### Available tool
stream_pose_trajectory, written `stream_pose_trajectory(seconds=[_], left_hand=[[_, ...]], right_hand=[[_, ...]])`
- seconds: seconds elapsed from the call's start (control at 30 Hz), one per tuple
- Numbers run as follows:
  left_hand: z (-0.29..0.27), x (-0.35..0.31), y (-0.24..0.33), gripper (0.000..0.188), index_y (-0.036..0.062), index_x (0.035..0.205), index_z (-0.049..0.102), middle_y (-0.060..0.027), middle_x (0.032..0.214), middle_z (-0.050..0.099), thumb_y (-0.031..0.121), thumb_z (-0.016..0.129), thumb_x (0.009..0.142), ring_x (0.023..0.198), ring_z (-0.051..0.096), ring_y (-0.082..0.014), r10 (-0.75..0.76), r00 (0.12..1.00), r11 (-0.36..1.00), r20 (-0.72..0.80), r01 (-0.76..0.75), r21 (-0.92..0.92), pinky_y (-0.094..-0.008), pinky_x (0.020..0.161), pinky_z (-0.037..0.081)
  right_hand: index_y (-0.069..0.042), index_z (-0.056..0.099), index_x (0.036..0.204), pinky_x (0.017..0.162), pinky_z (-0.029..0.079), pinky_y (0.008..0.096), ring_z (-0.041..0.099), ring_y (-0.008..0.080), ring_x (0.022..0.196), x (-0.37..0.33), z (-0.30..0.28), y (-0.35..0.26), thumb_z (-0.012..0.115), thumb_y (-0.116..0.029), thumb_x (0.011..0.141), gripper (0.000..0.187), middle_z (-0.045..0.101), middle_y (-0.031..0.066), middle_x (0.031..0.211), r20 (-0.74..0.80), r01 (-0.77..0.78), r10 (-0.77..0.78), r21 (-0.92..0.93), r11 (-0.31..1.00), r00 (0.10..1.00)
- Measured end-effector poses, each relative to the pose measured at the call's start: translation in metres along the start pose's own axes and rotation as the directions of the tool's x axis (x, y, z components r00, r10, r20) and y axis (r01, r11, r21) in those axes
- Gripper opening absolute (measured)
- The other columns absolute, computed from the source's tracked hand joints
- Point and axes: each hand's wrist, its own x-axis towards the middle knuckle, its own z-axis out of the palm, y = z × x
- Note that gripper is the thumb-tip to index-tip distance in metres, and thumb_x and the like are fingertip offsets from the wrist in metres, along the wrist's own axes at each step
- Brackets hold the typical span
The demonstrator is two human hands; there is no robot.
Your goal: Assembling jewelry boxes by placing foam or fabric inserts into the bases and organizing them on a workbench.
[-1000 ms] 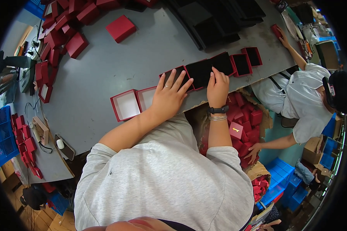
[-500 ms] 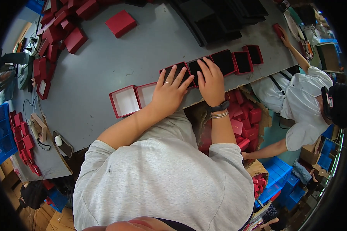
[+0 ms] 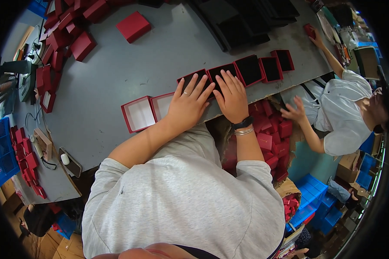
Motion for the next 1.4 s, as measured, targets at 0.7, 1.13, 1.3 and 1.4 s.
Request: stream_pose_trajectory(seconds=[0.7,1.13,1.3,1.4], left_hand=[[-0.071,-0.026,-0.025,0.030,0.0087,0.109,0.069,-0.0066,0.108,0.068,0.023,0.074,0.084,0.106,0.062,-0.0276,-0.018,0.999,0.963,0.044,0.029,-0.269,-0.0442,0.101,0.045],[-0.095,-0.144,-0.090,0.051,0.0111,0.126,0.065,-0.0075,0.137,0.058,0.025,0.081,0.079,0.136,0.044,-0.0314,-0.443,0.896,0.868,-0.026,0.422,-0.263,-0.0534,0.117,0.023],[-0.095,-0.143,-0.078,0.049,0.0106,0.121,0.067,-0.0072,0.135,0.059,0.029,0.082,0.077,0.134,0.045,-0.0314,-0.317,0.947,0.933,-0.055,0.301,-0.197,-0.0533,0.116,0.025],[-0.093,-0.142,-0.075,0.051,0.0107,0.121,0.066,-0.0068,0.135,0.059,0.030,0.082,0.077,0.135,0.045,-0.0310,-0.263,0.964,0.955,-0.047,0.253,-0.154,-0.0533,0.116,0.025]], right_hand=[[-0.022,0.063,0.137,0.116,0.030,0.0541,0.043,0.0350,0.140,-0.005,-0.006,-0.028,0.065,-0.040,0.095,0.045,0.049,0.0097,0.151,0.109,0.081,-0.076,-0.040,0.996,0.991],[-0.027,0.068,0.132,0.120,0.012,0.0614,0.032,0.0319,0.150,-0.037,-0.021,0.113,0.058,-0.037,0.100,0.035,0.046,0.0034,0.156,0.071,-0.068,0.076,-0.103,0.992,0.995],[-0.025,0.072,0.126,0.120,0.015,0.0596,0.029,0.0359,0.150,-0.033,-0.028,0.183,0.059,-0.031,0.099,0.031,0.047,0.0035,0.155,-0.141,-0.219,0.198,-0.154,0.964,0.970],[-0.021,0.073,0.123,0.117,0.028,0.0525,0.039,0.0369,0.143,-0.026,-0.035,0.211,0.062,-0.022,0.095,0.029,0.052,0.0070,0.149,-0.257,-0.251,0.203,-0.170,0.953,0.945]])
